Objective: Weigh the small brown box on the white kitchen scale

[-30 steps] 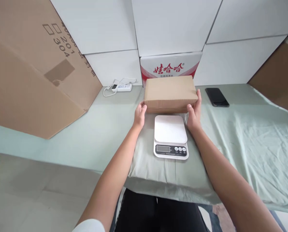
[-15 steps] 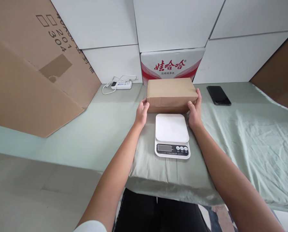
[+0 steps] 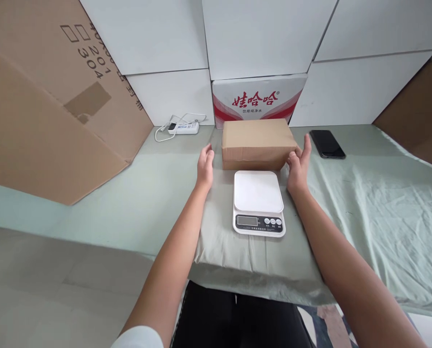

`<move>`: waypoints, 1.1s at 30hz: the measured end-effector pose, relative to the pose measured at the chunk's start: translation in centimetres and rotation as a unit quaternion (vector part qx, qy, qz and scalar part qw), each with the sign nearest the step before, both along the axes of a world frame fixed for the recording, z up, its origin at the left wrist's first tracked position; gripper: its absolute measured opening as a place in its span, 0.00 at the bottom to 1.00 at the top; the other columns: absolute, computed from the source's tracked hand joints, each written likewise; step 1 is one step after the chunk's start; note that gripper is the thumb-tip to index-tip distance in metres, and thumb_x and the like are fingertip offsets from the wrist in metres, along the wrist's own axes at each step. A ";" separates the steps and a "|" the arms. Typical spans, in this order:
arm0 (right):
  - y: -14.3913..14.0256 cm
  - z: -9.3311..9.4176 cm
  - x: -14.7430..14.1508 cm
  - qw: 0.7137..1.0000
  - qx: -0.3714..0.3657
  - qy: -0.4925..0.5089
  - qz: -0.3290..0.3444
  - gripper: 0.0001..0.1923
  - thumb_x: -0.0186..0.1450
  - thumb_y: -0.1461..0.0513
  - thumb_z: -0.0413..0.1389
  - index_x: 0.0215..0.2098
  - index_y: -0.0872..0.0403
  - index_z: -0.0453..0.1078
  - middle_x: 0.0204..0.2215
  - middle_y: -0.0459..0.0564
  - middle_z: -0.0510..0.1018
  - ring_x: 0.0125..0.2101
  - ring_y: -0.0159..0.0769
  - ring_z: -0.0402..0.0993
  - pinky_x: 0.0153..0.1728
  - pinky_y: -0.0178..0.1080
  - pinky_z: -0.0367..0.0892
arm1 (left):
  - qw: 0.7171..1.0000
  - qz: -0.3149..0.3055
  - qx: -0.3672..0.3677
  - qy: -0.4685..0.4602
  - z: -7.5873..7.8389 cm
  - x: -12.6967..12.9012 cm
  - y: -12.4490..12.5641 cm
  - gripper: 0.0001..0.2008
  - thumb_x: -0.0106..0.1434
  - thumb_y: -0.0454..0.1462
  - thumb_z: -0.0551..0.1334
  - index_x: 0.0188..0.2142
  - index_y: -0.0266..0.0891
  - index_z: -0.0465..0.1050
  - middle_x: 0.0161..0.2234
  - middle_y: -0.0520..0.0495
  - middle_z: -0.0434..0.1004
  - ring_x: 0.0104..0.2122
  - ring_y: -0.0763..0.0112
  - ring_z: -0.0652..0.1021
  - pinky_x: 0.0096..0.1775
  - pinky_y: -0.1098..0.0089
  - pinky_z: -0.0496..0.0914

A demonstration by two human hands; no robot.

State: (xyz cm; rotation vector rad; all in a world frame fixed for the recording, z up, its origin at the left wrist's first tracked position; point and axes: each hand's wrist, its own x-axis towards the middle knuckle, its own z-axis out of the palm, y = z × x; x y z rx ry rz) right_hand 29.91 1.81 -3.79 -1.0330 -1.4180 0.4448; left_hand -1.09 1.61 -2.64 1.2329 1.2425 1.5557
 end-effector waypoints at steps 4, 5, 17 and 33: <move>-0.4 -0.1 0.1 0.996 -0.042 0.083 -0.002 0.42 0.71 0.37 0.55 0.80 0.30 0.55 0.75 0.49 0.71 0.77 0.55 0.67 0.72 0.68 0.72 | 1.000 0.012 0.022 -0.015 -0.2 -0.6 0.2 0.36 0.72 0.64 0.61 0.68 0.47 0.73 0.77 0.40 0.70 0.79 0.52 0.68 0.78 0.53 0.62; -0.4 -0.2 0.1 0.994 -0.057 0.095 -0.001 0.43 0.70 0.38 0.56 0.80 0.33 0.55 0.73 0.51 0.74 0.75 0.55 0.70 0.73 0.68 0.71 | 1.000 0.007 0.021 -0.015 -0.3 -0.5 0.2 0.36 0.72 0.64 0.61 0.68 0.47 0.73 0.77 0.41 0.71 0.79 0.53 0.68 0.78 0.53 0.62; 0.1 -0.2 0.2 0.991 -0.105 0.068 0.035 0.49 0.66 0.39 0.61 0.81 0.37 0.54 0.79 0.50 0.68 0.79 0.57 0.63 0.81 0.67 0.59 | 0.995 -0.095 -0.013 0.015 0.1 1.1 -0.7 0.36 0.71 0.66 0.61 0.65 0.49 0.79 0.74 0.44 0.77 0.78 0.49 0.70 0.79 0.47 0.61; -0.1 0.4 -0.3 0.994 -0.096 0.043 0.031 0.46 0.62 0.44 0.65 0.76 0.39 0.60 0.80 0.48 0.67 0.81 0.54 0.60 0.85 0.63 0.53 | 0.993 -0.115 -0.003 0.027 -0.1 1.1 -0.6 0.35 0.72 0.65 0.60 0.65 0.48 0.79 0.71 0.43 0.79 0.76 0.49 0.73 0.78 0.45 0.63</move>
